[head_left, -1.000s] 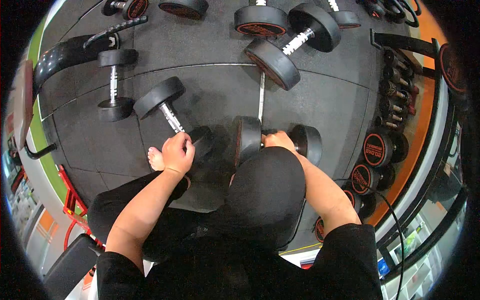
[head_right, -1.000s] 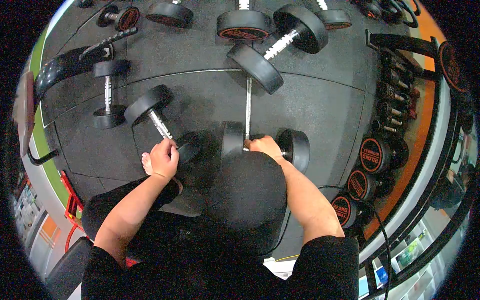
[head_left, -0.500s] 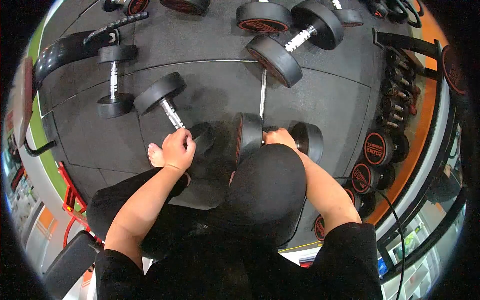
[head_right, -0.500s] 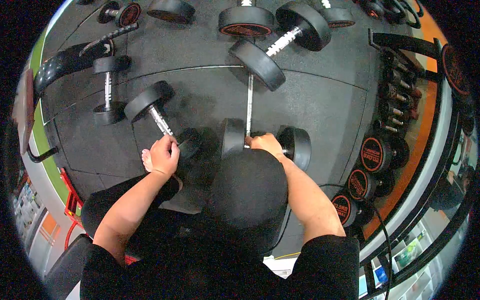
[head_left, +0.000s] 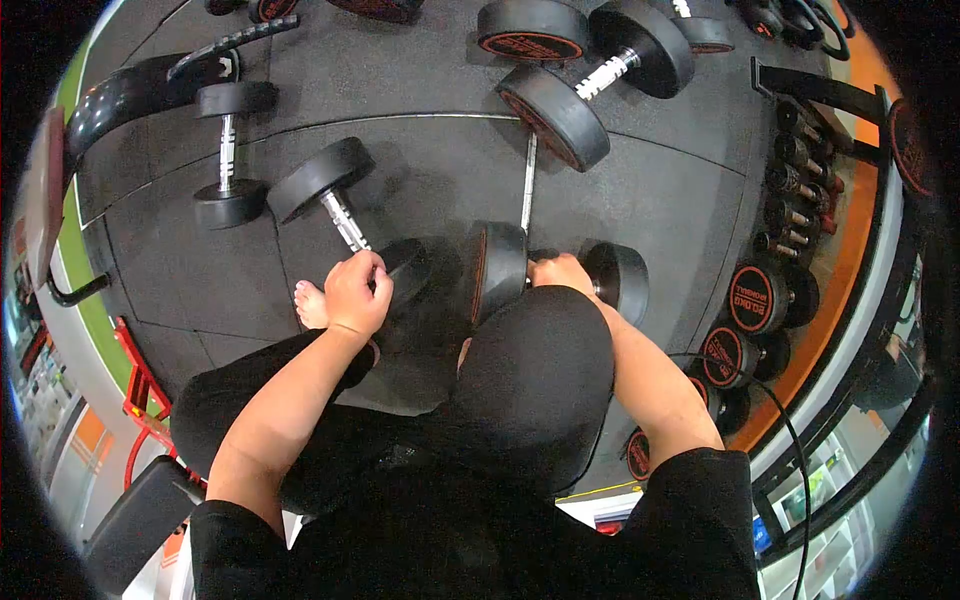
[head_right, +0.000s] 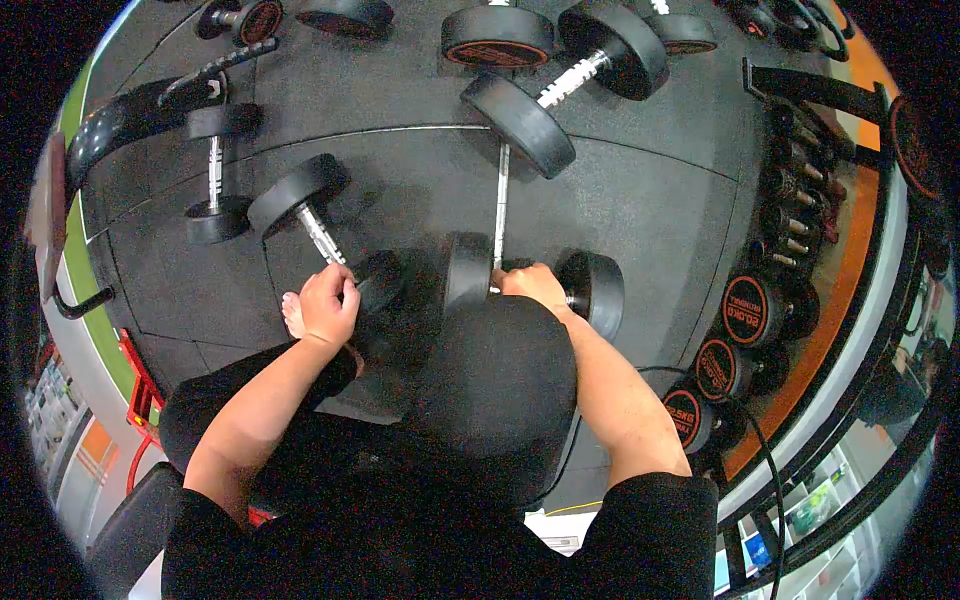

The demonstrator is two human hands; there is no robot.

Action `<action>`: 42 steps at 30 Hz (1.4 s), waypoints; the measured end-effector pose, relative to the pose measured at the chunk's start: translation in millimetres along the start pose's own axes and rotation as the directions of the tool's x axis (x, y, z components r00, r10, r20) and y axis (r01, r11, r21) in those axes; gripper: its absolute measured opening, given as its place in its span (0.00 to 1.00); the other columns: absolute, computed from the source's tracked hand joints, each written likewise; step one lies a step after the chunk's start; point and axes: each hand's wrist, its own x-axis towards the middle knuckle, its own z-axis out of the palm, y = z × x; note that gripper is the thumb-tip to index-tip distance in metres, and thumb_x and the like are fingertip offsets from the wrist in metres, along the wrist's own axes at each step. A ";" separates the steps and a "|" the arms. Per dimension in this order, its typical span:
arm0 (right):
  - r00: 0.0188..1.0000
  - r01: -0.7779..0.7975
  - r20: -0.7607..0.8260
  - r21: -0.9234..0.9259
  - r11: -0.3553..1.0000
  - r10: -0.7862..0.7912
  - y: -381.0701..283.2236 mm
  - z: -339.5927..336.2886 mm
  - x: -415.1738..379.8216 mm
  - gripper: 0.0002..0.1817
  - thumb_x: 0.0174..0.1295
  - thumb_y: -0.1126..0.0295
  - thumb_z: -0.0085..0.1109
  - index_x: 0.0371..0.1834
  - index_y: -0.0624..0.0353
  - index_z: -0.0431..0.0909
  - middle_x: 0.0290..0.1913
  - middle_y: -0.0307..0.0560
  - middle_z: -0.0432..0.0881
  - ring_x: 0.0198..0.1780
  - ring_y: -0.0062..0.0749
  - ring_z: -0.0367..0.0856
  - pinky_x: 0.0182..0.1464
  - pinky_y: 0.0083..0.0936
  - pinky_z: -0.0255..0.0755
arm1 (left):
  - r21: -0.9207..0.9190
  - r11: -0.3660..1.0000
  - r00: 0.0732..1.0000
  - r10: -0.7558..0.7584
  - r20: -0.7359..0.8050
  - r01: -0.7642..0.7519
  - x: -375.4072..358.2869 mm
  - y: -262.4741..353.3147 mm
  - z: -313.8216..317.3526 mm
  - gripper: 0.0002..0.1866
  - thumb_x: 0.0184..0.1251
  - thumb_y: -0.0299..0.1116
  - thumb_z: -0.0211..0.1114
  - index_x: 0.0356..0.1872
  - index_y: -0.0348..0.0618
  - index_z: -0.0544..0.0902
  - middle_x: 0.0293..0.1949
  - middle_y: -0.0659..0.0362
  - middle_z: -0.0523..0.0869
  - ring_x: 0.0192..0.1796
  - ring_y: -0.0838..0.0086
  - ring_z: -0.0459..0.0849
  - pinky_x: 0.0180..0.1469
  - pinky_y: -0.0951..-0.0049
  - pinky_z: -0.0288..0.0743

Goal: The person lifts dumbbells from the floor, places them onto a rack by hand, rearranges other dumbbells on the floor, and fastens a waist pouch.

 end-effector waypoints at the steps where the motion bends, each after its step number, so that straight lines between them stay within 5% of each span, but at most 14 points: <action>1: 1.000 -0.004 -0.015 -0.003 1.000 0.004 -2.4 -2.2 -0.7 0.18 0.59 0.60 0.57 0.47 0.58 0.84 0.33 0.58 0.88 0.37 0.53 0.90 0.43 0.46 0.80 | 0.005 1.000 1.000 0.000 -0.001 0.000 0.2 0.0 0.0 0.03 0.59 0.29 0.63 0.31 0.45 0.78 0.25 0.56 0.80 0.30 0.57 0.80 0.38 0.58 0.71; 6: 0.999 0.006 -0.037 -0.003 1.000 -0.006 -2.6 -0.1 -1.8 0.16 0.56 0.64 0.58 0.43 0.60 0.85 0.33 0.58 0.88 0.37 0.53 0.89 0.42 0.45 0.81 | -0.011 1.000 1.000 -0.011 0.002 0.011 -1.5 0.4 -1.7 0.03 0.59 0.29 0.63 0.31 0.45 0.78 0.25 0.56 0.80 0.30 0.58 0.81 0.38 0.59 0.72; 8: 0.999 -0.039 0.030 -0.028 0.999 0.040 -1.7 -0.2 0.0 0.19 0.61 0.59 0.56 0.51 0.55 0.84 0.32 0.57 0.89 0.37 0.52 0.90 0.48 0.46 0.79 | -0.028 1.000 1.000 -0.014 -0.007 0.014 0.7 1.4 -1.5 0.03 0.59 0.29 0.63 0.31 0.45 0.78 0.25 0.56 0.80 0.30 0.58 0.81 0.38 0.59 0.72; 15: 0.998 -0.047 -0.032 -0.017 0.999 0.047 -5.8 -2.9 -1.9 0.17 0.55 0.65 0.58 0.46 0.58 0.88 0.31 0.55 0.88 0.36 0.53 0.89 0.44 0.45 0.80 | -0.012 1.000 1.000 -0.007 0.013 0.007 1.2 1.9 -2.6 0.03 0.59 0.28 0.63 0.31 0.45 0.77 0.25 0.55 0.81 0.30 0.57 0.81 0.39 0.59 0.72; 24: 0.995 -0.048 0.084 -0.028 0.998 0.050 -5.3 -6.7 1.2 0.21 0.60 0.59 0.57 0.53 0.56 0.84 0.31 0.56 0.88 0.37 0.50 0.90 0.49 0.43 0.78 | -0.007 1.000 1.000 -0.003 0.018 0.003 0.6 -1.1 -1.4 0.03 0.58 0.28 0.63 0.32 0.45 0.78 0.28 0.54 0.83 0.33 0.54 0.82 0.40 0.58 0.73; 26: 0.999 -0.044 -0.011 -0.023 0.999 0.043 -7.9 -5.7 -1.1 0.14 0.56 0.64 0.58 0.40 0.59 0.86 0.32 0.56 0.88 0.37 0.52 0.89 0.44 0.46 0.80 | 0.001 1.000 1.000 -0.002 0.020 0.002 0.4 -1.5 -1.5 0.03 0.58 0.28 0.63 0.32 0.45 0.78 0.28 0.54 0.83 0.33 0.54 0.82 0.40 0.58 0.73; 30: 0.998 -0.034 0.053 -0.047 0.998 0.036 -0.2 3.4 1.4 0.19 0.60 0.59 0.57 0.51 0.56 0.84 0.31 0.56 0.88 0.36 0.50 0.90 0.47 0.43 0.79 | -0.011 1.000 1.000 0.012 0.009 -0.012 1.3 -0.6 -1.0 0.03 0.58 0.28 0.63 0.32 0.45 0.78 0.28 0.54 0.83 0.32 0.54 0.82 0.39 0.58 0.73; 35: 1.000 0.010 -0.017 -0.040 0.999 -0.011 1.3 5.6 1.1 0.15 0.56 0.63 0.58 0.41 0.60 0.86 0.33 0.56 0.88 0.36 0.54 0.88 0.43 0.45 0.78 | -0.011 1.000 1.000 -0.005 0.026 0.006 1.3 0.9 -2.7 0.03 0.58 0.28 0.64 0.31 0.45 0.78 0.26 0.55 0.82 0.31 0.55 0.82 0.39 0.58 0.72; 39: 1.000 0.005 -0.018 -0.055 0.998 -0.006 -3.5 0.4 -1.2 0.18 0.61 0.60 0.56 0.49 0.55 0.84 0.29 0.53 0.88 0.35 0.49 0.90 0.46 0.45 0.79 | -0.025 1.000 1.000 -0.013 0.004 0.013 1.0 2.0 -2.5 0.03 0.58 0.28 0.63 0.30 0.45 0.78 0.25 0.56 0.82 0.31 0.56 0.82 0.38 0.58 0.71; 42: 0.999 -0.021 -0.049 -0.007 1.000 0.020 -8.4 -6.1 -2.6 0.15 0.56 0.64 0.58 0.40 0.62 0.86 0.33 0.57 0.88 0.37 0.54 0.88 0.45 0.46 0.78 | -0.020 1.000 1.000 -0.005 0.006 0.005 0.1 0.1 -1.9 0.03 0.58 0.28 0.63 0.31 0.45 0.77 0.26 0.55 0.82 0.31 0.56 0.82 0.38 0.58 0.71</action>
